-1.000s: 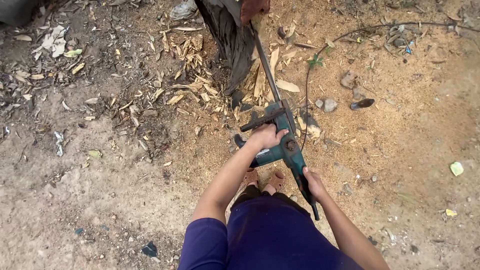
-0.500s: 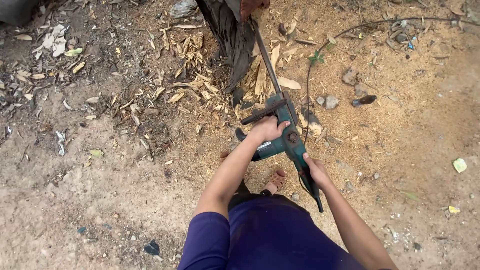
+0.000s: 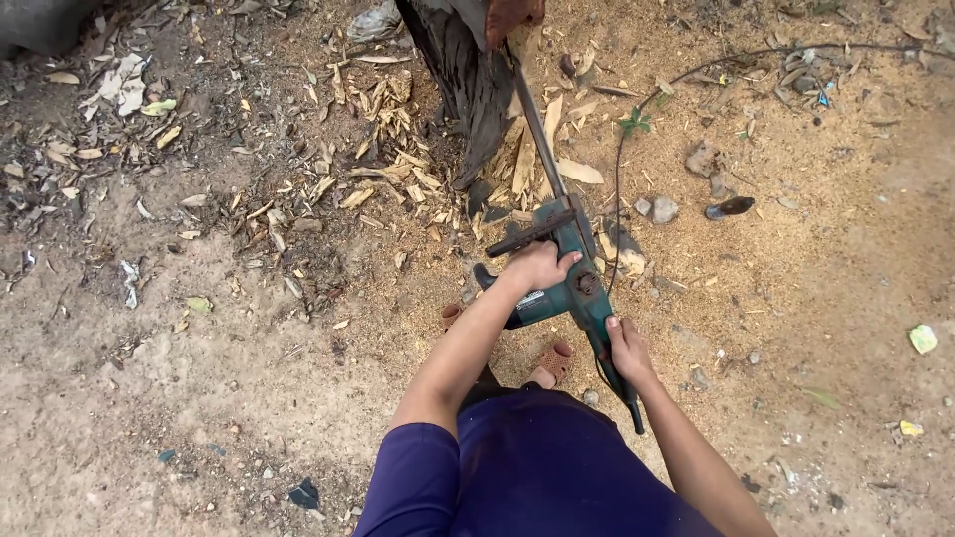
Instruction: Cutting a large wooden log using an electric chainsaw.
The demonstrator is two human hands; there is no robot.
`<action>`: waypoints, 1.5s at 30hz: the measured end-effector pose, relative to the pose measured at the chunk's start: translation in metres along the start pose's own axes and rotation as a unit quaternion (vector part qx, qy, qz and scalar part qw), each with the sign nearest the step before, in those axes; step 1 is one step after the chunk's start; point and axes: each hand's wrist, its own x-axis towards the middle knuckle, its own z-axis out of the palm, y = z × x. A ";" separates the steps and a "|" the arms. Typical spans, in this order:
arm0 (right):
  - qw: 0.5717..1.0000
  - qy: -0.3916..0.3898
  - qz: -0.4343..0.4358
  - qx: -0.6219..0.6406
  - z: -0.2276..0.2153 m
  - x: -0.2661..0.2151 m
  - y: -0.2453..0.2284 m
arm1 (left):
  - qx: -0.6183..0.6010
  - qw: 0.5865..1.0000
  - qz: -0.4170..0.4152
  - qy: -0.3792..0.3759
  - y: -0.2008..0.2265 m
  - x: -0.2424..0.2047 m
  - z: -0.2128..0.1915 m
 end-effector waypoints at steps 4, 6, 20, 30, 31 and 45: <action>1.000 0.000 -0.002 0.012 0.000 0.003 0.008 | 0.000 1.000 -0.003 0.015 0.002 -0.002 0.004; 0.999 0.004 -0.026 0.037 -0.009 -0.003 -0.001 | 0.013 1.000 -0.008 0.010 0.000 0.002 0.009; 0.994 -0.038 -0.099 0.034 -0.033 -0.041 -0.065 | -0.046 0.999 0.021 -0.013 0.008 -0.024 -0.018; 0.998 0.033 -0.037 -0.037 -0.020 -0.071 -0.113 | -0.092 0.994 0.054 -0.034 0.008 -0.041 -0.038; 0.998 0.033 -0.031 -0.036 -0.018 -0.069 -0.105 | -0.092 0.993 0.055 -0.040 0.006 -0.036 -0.031; 0.995 0.058 -0.081 -0.010 0.010 -0.008 -0.024 | -0.041 0.998 0.026 -0.026 0.003 -0.022 -0.013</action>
